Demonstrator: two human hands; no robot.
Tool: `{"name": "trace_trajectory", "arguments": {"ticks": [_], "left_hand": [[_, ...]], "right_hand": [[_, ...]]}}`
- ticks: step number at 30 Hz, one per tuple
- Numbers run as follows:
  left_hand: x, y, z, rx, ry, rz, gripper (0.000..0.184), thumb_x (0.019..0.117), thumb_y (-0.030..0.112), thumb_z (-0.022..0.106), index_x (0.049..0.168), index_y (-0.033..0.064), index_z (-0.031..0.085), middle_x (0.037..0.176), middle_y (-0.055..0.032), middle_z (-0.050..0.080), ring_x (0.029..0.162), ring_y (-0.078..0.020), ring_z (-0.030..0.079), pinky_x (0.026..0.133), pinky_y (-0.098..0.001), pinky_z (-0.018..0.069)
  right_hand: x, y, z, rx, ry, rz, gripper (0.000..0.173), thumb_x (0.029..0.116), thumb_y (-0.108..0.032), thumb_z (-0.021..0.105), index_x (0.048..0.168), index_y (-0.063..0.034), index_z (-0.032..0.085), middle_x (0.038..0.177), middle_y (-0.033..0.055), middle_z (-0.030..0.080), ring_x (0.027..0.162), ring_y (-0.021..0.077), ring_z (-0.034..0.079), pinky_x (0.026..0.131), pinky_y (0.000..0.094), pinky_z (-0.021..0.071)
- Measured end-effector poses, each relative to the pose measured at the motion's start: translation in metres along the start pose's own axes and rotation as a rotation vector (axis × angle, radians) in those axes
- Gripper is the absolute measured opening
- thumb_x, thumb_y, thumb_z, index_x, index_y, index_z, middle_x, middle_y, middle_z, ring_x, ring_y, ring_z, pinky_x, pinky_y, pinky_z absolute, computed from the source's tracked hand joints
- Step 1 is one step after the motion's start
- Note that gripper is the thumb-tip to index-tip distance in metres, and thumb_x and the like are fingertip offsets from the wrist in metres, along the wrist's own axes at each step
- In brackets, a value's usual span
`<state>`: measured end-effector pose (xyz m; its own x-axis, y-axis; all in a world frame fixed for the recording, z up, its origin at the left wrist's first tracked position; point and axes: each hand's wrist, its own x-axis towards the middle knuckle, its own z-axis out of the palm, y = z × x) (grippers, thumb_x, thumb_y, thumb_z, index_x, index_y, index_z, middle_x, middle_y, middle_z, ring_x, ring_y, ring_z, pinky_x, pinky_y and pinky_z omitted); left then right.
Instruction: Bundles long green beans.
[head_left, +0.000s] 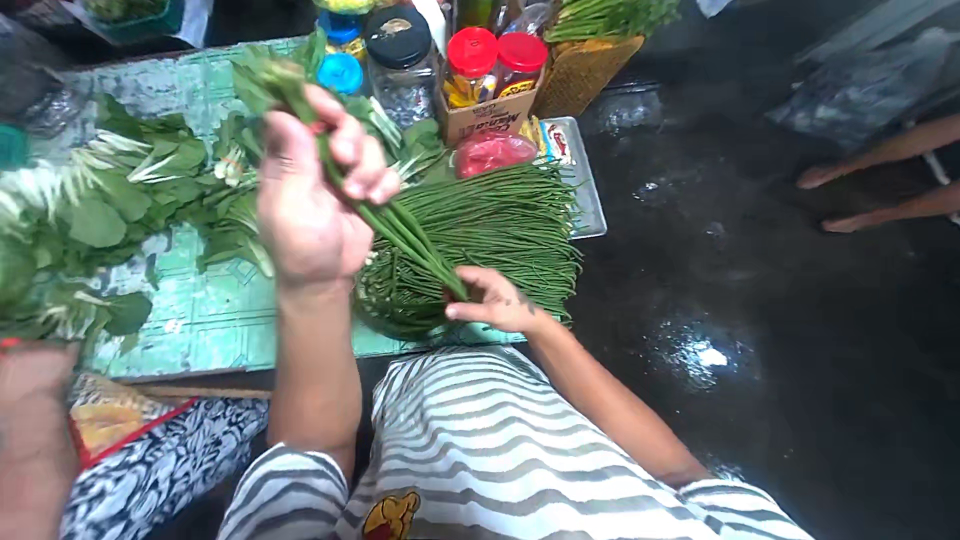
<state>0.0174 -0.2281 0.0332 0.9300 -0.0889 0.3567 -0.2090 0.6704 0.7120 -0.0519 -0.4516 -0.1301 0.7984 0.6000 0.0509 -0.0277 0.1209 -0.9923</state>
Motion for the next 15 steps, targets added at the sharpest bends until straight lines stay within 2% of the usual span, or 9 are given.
{"name": "trace_trajectory", "arguments": {"ticks": [2, 5, 8, 9, 10, 12, 13, 15], "left_hand": [[-0.002, 0.029, -0.021, -0.023, 0.079, 0.144, 0.048, 0.1115, 0.039, 0.009, 0.111, 0.0150, 0.050, 0.078, -0.0003, 0.052, 0.062, -0.0158, 0.053, 0.058, -0.0316, 0.0530], [-0.019, 0.043, -0.067, -0.132, 0.191, 0.224, 0.052, 0.1114, 0.042, 0.009, 0.115, 0.0142, 0.053, 0.084, -0.0024, 0.057, 0.069, -0.0170, 0.058, 0.065, -0.0327, 0.0555], [-0.039, 0.053, -0.102, -0.164, 0.314, 0.282, 0.058, 0.1096, 0.046, 0.005, 0.112, 0.0139, 0.054, 0.084, -0.0018, 0.056, 0.071, -0.0154, 0.058, 0.067, -0.0307, 0.0539], [-0.046, 0.060, -0.111, -0.091, 0.333, 0.269, 0.059, 0.1084, 0.049, 0.002, 0.112, 0.0183, 0.053, 0.085, 0.0022, 0.053, 0.074, -0.0112, 0.057, 0.071, -0.0271, 0.0527], [-0.047, 0.067, -0.118, -0.018, 0.351, 0.279, 0.058, 0.1086, 0.047, 0.001, 0.113, 0.0207, 0.052, 0.087, 0.0037, 0.053, 0.077, -0.0102, 0.058, 0.075, -0.0274, 0.0534], [-0.040, 0.073, -0.127, 0.104, 0.447, 0.336, 0.047, 0.1125, 0.034, 0.010, 0.112, 0.0175, 0.054, 0.087, -0.0004, 0.061, 0.082, -0.0173, 0.066, 0.081, -0.0387, 0.0586], [-0.038, 0.071, -0.133, 0.188, 0.503, 0.312, 0.038, 0.1134, 0.028, 0.016, 0.113, 0.0166, 0.052, 0.090, -0.0018, 0.064, 0.087, -0.0201, 0.068, 0.084, -0.0436, 0.0592], [-0.039, 0.061, -0.145, 0.346, 0.624, 0.151, 0.027, 0.1136, 0.026, 0.027, 0.119, 0.0182, 0.052, 0.099, 0.0011, 0.066, 0.095, -0.0183, 0.067, 0.088, -0.0443, 0.0575]], "right_hand": [[-0.003, -0.019, -0.019, -0.068, 0.012, -0.020, 0.022, 0.0922, -0.017, 0.071, 0.109, -0.0048, 0.068, 0.094, 0.0050, 0.071, 0.082, 0.0135, 0.069, 0.075, 0.0347, 0.0612], [0.001, -0.051, -0.046, -0.228, -0.045, -0.054, 0.026, 0.0923, -0.015, 0.071, 0.117, -0.0059, 0.067, 0.093, 0.0033, 0.071, 0.079, 0.0111, 0.068, 0.072, 0.0304, 0.0614], [0.013, -0.060, -0.060, -0.417, -0.144, 0.079, 0.026, 0.0915, -0.018, 0.072, 0.115, -0.0102, 0.066, 0.088, 0.0001, 0.070, 0.072, 0.0082, 0.067, 0.066, 0.0271, 0.0597], [0.017, -0.058, -0.064, -0.486, -0.171, 0.132, 0.023, 0.0923, -0.021, 0.072, 0.112, -0.0117, 0.067, 0.083, -0.0007, 0.070, 0.067, 0.0076, 0.066, 0.062, 0.0274, 0.0586], [0.021, -0.055, -0.069, -0.547, -0.191, 0.156, 0.020, 0.0934, -0.023, 0.071, 0.110, -0.0119, 0.067, 0.082, -0.0007, 0.069, 0.067, 0.0078, 0.065, 0.062, 0.0290, 0.0578], [0.028, -0.061, -0.087, -0.629, -0.181, 0.145, 0.020, 0.0942, -0.023, 0.069, 0.111, -0.0114, 0.069, 0.089, 0.0002, 0.070, 0.075, 0.0090, 0.066, 0.069, 0.0326, 0.0580], [0.030, -0.070, -0.097, -0.665, -0.152, 0.137, 0.021, 0.0944, -0.022, 0.069, 0.112, -0.0111, 0.069, 0.091, 0.0013, 0.071, 0.078, 0.0105, 0.067, 0.071, 0.0351, 0.0587], [0.040, -0.094, -0.121, -0.770, -0.078, 0.137, 0.023, 0.0945, -0.021, 0.069, 0.115, -0.0095, 0.069, 0.095, 0.0055, 0.071, 0.081, 0.0163, 0.068, 0.075, 0.0433, 0.0591]]}}
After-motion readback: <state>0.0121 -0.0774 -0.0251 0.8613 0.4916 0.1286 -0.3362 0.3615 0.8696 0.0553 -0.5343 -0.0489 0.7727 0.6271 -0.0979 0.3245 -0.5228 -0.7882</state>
